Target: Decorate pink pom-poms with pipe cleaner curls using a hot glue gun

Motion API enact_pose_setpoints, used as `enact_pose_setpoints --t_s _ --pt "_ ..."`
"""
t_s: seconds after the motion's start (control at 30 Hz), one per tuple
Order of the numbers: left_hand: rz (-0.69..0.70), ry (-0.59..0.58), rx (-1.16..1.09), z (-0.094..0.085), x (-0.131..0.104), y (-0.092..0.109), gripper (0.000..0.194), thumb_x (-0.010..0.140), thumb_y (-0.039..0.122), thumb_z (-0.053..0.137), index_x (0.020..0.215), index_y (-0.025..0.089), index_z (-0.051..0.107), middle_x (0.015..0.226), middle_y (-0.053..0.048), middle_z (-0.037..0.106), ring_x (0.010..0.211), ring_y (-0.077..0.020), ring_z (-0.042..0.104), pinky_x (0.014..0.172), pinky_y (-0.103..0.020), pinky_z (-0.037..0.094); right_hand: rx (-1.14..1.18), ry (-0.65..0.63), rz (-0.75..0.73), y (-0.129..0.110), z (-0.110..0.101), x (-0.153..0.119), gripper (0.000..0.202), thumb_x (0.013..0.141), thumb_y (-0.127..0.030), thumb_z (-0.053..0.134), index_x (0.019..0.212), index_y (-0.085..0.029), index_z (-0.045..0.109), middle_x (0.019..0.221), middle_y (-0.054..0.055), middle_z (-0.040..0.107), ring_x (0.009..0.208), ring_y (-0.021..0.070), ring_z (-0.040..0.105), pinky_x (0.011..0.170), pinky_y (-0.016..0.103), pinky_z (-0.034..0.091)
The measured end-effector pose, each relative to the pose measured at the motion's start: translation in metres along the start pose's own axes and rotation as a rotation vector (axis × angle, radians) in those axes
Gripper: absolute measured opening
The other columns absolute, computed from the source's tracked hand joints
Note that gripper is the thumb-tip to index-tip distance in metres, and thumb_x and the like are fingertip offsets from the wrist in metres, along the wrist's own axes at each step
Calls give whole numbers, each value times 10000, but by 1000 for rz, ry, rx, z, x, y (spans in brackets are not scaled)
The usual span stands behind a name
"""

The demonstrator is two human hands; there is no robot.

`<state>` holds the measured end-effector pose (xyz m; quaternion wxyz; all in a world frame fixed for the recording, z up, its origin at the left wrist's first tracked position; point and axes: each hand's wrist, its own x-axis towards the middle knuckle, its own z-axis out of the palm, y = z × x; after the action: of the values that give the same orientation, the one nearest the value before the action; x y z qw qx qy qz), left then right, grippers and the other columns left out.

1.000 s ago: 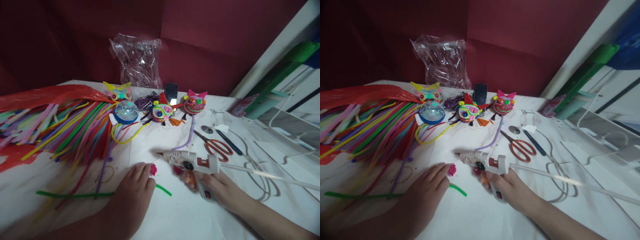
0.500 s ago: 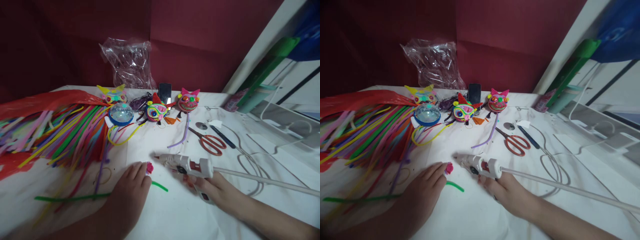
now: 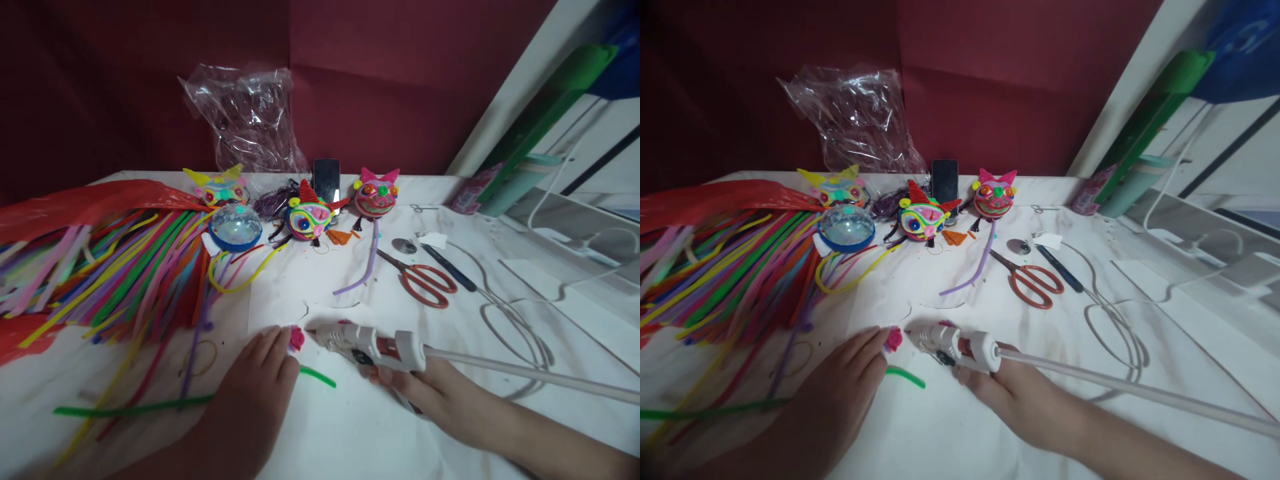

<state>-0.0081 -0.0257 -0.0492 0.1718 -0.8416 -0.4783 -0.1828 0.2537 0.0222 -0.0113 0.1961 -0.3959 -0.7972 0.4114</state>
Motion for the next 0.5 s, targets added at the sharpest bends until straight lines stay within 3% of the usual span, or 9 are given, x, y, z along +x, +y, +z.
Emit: enact_pose_setpoints --t_s 0.17,0.3,0.5 --pt "-24 16 -19 7 -5 2 332 816 -15 316 843 128 615 1161 -144 651 1133 -242 563 960 -425 493 -48 7 -16 -3 -3 -1 276 938 -378 454 905 -210 671 777 36 682 703 184 626 695 270 537" --pt "-36 30 -32 10 -7 2 334 822 -16 313 849 130 611 1181 -144 639 1164 -236 536 988 -427 474 -75 1 -67 -9 -4 0 275 944 -356 442 993 -221 676 874 62 697 795 208 647 807 310 536" --pt "7 -18 -22 -1 0 -1 337 840 -1 311 833 131 620 1141 -152 657 1129 -235 560 953 -415 505 -73 -13 -76 -7 -3 -1 236 937 -319 468 1019 -229 670 984 69 709 838 212 659 794 301 552"
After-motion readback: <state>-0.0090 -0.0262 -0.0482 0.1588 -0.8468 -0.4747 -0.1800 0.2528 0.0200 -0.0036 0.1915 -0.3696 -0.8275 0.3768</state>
